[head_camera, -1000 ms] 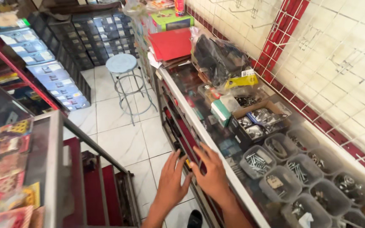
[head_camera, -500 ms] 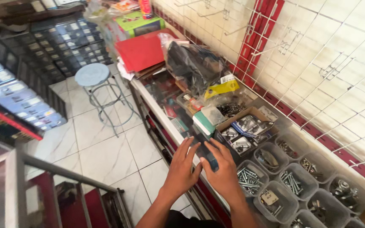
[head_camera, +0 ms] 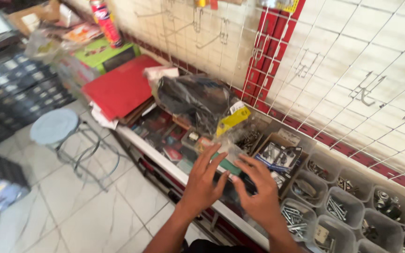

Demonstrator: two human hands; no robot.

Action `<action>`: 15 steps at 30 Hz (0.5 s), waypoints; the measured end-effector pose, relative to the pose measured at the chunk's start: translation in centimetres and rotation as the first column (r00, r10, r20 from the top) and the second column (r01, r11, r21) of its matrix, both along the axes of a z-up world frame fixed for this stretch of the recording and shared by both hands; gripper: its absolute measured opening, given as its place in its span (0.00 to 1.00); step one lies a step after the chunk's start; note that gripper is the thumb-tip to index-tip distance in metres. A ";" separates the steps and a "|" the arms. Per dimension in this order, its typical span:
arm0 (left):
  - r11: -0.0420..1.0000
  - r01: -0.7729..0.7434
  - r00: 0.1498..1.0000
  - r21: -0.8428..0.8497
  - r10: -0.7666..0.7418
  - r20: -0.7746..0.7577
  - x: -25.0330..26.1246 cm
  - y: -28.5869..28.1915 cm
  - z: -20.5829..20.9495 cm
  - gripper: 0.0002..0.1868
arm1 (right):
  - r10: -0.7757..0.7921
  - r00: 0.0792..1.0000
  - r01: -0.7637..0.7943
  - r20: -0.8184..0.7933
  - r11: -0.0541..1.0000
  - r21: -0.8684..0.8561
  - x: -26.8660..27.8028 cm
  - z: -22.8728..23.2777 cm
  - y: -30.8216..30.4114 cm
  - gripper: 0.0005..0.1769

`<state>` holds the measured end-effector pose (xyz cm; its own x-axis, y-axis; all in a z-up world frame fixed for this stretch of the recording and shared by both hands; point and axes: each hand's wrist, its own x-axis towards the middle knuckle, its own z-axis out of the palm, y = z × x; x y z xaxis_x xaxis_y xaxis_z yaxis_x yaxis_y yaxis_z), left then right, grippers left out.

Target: The person organizes various packaged motorcycle parts on a glass counter, picking them up from a wire display rack and placing them in a row.

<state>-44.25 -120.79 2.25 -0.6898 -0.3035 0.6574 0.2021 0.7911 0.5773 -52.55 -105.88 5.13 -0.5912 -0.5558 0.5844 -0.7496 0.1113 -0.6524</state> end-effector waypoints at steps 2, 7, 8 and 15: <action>0.997 0.019 0.994 -0.078 -0.027 -0.102 -0.5 -2.6 2.2 0.25 | -0.106 0.984 0.102 -0.140 0.994 -0.036 -0.1 2.1 -1.4 0.19; 0.970 0.176 0.954 -0.167 -0.210 -0.216 -2.1 -8.5 8.4 0.17 | -0.309 0.873 0.272 -0.377 0.951 -0.149 -1.8 7.9 -3.6 0.14; 0.960 0.202 0.937 -0.196 -0.247 -0.248 -2.7 -9.4 9.7 0.15 | -0.360 0.843 0.321 -0.401 0.933 -0.162 -2.3 9.0 -3.9 0.13; 0.903 0.325 0.790 -0.280 -0.422 -0.445 -12.9 -15.1 19.7 0.15 | -0.351 0.818 0.296 -0.455 0.936 -0.190 -11.6 16.2 -8.0 0.17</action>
